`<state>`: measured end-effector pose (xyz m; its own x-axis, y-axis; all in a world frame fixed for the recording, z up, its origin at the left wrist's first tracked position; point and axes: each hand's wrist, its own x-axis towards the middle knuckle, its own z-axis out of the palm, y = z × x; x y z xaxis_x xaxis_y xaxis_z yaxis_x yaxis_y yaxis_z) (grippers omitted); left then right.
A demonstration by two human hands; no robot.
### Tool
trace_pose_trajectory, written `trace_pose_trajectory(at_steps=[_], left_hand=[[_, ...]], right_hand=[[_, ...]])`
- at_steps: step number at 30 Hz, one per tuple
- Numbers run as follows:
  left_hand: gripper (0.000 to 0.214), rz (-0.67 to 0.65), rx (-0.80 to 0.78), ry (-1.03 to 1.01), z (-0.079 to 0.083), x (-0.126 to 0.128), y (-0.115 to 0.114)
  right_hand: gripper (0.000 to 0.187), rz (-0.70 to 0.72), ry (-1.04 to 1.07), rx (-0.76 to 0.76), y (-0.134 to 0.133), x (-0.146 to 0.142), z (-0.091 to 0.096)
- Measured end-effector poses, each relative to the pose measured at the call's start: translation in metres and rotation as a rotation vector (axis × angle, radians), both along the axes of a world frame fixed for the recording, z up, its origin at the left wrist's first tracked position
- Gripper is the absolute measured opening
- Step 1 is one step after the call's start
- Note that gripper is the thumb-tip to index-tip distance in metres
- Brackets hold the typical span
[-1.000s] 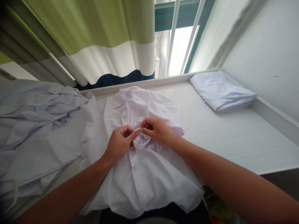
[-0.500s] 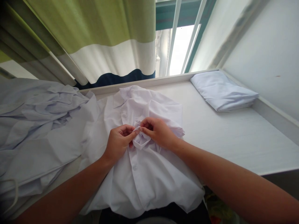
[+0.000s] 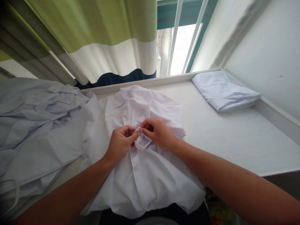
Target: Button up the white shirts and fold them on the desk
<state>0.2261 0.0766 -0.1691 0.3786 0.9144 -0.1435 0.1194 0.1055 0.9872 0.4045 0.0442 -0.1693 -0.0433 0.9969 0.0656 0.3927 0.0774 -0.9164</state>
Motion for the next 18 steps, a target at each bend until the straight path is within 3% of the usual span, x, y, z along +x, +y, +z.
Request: trace_pose_trajectory(at_steps=[7,13,18], left_hand=[[0.021,-0.007,0.066,0.041,-0.0009,-0.0001,-0.0027],[0.017,-0.028,0.269,0.097,0.0023,0.001,-0.0089],[0.015,-0.029,0.272,0.141,0.0033,0.0019,-0.0076]], right_hand=[[0.009,0.005,-0.116,0.072,-0.0009,-0.0032,0.0012],[0.006,0.019,-0.23,0.187,-0.0024,-0.003,0.0023],[0.005,0.009,-0.231,0.194,-0.0011,-0.0013,0.0013]])
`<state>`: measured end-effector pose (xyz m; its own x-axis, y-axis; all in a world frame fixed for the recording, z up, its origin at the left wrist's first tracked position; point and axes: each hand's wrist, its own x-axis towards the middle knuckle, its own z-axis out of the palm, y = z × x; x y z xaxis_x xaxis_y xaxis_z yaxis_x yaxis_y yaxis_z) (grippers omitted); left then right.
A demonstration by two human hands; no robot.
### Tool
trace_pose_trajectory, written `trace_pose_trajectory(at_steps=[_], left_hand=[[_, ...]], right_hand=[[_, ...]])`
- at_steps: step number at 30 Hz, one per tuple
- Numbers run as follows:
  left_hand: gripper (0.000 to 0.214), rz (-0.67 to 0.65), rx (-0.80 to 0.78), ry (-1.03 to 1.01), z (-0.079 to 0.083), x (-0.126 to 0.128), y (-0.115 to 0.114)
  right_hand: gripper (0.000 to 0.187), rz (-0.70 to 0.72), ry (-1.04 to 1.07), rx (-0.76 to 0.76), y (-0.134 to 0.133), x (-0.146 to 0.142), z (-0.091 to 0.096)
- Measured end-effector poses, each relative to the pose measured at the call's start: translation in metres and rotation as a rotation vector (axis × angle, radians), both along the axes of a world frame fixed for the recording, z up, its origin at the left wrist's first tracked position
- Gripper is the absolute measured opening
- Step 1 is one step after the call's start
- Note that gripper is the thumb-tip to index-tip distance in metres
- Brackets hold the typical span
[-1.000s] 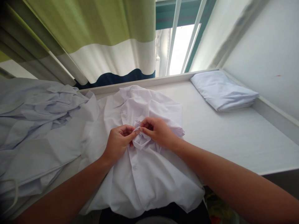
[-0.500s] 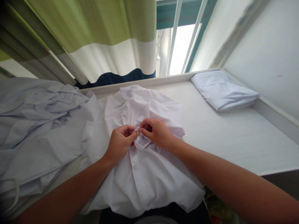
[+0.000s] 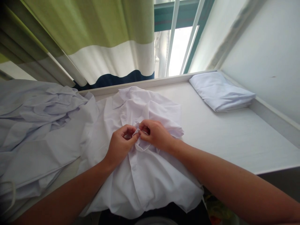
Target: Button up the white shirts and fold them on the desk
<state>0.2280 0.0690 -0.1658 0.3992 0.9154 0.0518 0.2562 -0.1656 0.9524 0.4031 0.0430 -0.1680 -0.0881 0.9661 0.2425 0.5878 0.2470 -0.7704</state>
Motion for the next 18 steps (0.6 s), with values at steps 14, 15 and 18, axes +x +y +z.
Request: trace_pose_trajectory(at_steps=[14,15,18], left_hand=[[0.018,-0.038,-0.165,-0.057,-0.0035,-0.0048,0.0058],[0.019,-0.048,-0.16,-0.059,-0.0033,-0.005,0.0058],[0.029,-0.121,-0.181,-0.117,-0.0039,-0.0056,0.0063]], right_hand=[[0.011,0.107,-0.091,0.063,0.001,0.008,-0.0041],[0.01,0.092,-0.078,0.078,0.0001,0.0082,-0.0037],[0.008,0.059,0.023,0.087,-0.0023,0.0093,-0.0018]])
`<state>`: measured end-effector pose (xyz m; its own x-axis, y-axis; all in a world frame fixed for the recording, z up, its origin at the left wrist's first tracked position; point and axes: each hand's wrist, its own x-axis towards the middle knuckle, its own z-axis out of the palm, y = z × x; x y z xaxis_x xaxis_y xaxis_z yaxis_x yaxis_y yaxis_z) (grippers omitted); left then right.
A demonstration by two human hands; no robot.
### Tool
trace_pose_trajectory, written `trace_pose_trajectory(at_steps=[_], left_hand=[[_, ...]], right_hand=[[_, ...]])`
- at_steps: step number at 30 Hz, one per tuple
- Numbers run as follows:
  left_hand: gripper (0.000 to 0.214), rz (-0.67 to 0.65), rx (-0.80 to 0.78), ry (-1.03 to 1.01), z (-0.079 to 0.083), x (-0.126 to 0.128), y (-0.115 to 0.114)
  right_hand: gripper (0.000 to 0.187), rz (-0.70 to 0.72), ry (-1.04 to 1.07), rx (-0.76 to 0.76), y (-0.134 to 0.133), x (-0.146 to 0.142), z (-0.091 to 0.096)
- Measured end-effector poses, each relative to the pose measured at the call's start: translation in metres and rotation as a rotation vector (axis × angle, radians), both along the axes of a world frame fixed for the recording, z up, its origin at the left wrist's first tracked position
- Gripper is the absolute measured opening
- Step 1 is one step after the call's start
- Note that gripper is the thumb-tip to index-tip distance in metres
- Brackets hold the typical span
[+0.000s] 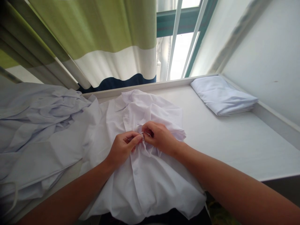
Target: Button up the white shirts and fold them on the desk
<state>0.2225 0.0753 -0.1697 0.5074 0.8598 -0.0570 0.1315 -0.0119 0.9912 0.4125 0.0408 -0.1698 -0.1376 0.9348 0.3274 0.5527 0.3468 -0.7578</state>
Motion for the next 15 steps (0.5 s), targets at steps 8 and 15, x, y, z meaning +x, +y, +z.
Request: trace_pose_trajectory(at_steps=[8,15], left_hand=[[0.015,0.002,-0.005,-0.115,-0.0005,-0.0046,0.001],[0.012,0.029,0.32,-0.018,0.0008,-0.0095,0.0013]], right_hand=[[0.009,0.212,0.505,-0.237,-0.0013,0.003,-0.0014],[0.018,0.266,0.664,-0.297,-0.0013,0.0011,-0.0023]])
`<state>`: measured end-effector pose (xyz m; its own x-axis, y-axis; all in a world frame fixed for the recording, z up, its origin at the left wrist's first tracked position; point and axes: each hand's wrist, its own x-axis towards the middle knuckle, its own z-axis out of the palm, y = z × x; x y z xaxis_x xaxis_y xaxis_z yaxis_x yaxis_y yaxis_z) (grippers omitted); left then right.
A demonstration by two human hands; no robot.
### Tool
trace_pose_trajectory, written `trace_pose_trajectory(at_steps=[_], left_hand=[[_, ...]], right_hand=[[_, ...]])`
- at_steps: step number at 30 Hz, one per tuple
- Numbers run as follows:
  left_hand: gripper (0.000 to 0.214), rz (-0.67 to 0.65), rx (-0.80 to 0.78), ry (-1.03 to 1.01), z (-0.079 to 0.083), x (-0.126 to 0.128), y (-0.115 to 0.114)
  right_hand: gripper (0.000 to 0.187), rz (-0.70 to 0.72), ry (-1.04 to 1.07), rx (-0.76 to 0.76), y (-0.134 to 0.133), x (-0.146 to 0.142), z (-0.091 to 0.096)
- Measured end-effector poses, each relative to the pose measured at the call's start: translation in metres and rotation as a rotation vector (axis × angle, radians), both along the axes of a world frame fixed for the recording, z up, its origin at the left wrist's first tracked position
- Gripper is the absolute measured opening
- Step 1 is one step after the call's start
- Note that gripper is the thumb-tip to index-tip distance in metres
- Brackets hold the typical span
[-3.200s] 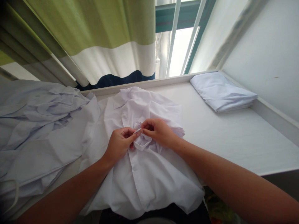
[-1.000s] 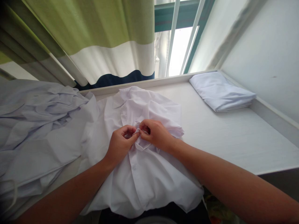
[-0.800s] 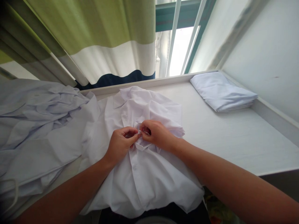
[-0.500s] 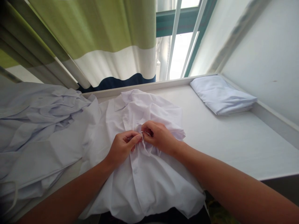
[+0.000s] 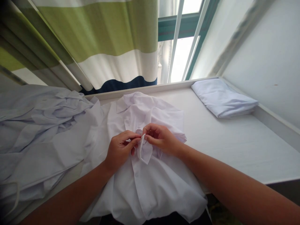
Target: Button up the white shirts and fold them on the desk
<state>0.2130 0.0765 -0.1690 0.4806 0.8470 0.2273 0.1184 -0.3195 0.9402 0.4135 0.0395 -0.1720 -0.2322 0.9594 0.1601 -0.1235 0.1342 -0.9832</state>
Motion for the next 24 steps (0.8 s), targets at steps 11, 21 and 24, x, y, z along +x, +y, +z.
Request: trace_pose_trajectory(at_steps=[11,21,24], left_hand=[[0.014,-0.046,0.293,0.124,0.0083,-0.0012,-0.0001],[0.013,-0.078,0.264,0.137,0.0101,-0.0035,0.0008],[0.012,-0.065,0.274,0.154,0.0102,-0.0023,-0.0001]], right_hand=[[0.017,-0.018,-0.028,0.019,-0.001,-0.0011,0.0008],[0.022,0.014,-0.069,-0.027,-0.004,-0.0018,0.0033],[0.021,0.017,-0.086,-0.005,-0.0038,-0.0017,0.0024]])
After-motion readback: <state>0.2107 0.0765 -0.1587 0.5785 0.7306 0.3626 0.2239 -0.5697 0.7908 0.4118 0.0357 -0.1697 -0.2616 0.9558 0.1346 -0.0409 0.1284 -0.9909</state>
